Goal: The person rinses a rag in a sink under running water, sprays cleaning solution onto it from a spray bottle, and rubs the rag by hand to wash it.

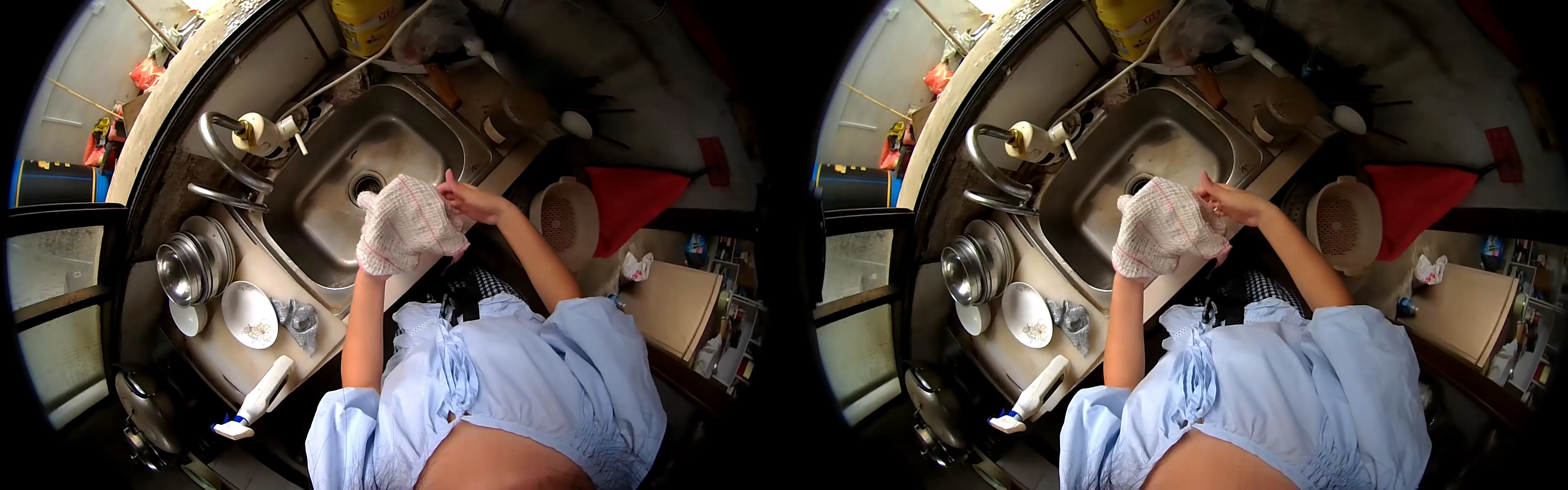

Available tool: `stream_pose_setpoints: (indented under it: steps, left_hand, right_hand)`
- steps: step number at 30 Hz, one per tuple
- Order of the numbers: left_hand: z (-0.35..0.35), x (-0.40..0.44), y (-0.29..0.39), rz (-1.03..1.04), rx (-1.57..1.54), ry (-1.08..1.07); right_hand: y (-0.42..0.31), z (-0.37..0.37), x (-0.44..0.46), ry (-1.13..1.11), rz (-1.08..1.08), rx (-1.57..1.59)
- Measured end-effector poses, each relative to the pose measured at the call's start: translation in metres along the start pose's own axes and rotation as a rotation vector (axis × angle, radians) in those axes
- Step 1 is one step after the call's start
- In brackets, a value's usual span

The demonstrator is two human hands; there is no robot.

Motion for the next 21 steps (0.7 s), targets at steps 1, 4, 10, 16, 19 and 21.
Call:
stream_pose_setpoints:
  steps: [1, 4, 10, 16, 19, 21]
  left_hand:
    - [-0.004, 0.007, 0.005, 0.044, 0.068, 0.007]
    - [-0.008, 0.021, 0.052, 0.105, 0.469, 0.079]
    - [-0.028, 0.072, -0.019, -0.294, -0.082, 0.145]
    - [0.081, 0.081, -0.056, 0.246, 0.971, -0.265]
    - [0.107, 0.075, -0.048, 0.275, 1.005, -0.065]
    - [0.114, 0.086, -0.039, 0.296, 0.994, -0.033]
  right_hand:
    - [-0.018, -0.007, -0.008, 0.244, -0.188, -0.072]
    - [-0.063, -0.005, -0.027, 0.449, -0.533, -0.214]
    - [-0.11, 0.009, -0.028, 0.413, -0.845, -0.256]
    - [-0.024, -0.008, -0.089, 0.564, -0.685, -0.267]
    - [0.014, -0.01, -0.113, 0.733, -0.576, -0.398]
    - [0.023, -0.017, -0.107, 0.816, -0.595, -0.677]
Point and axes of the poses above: each hand's wrist, its own x-axis towards the middle knuckle, its own z-axis out of the palm, y = z × x, the point moved 3 cm from there along x, towards the middle knuckle, and after that the axes turned 1 degree about -z, right-handed, at the moved point
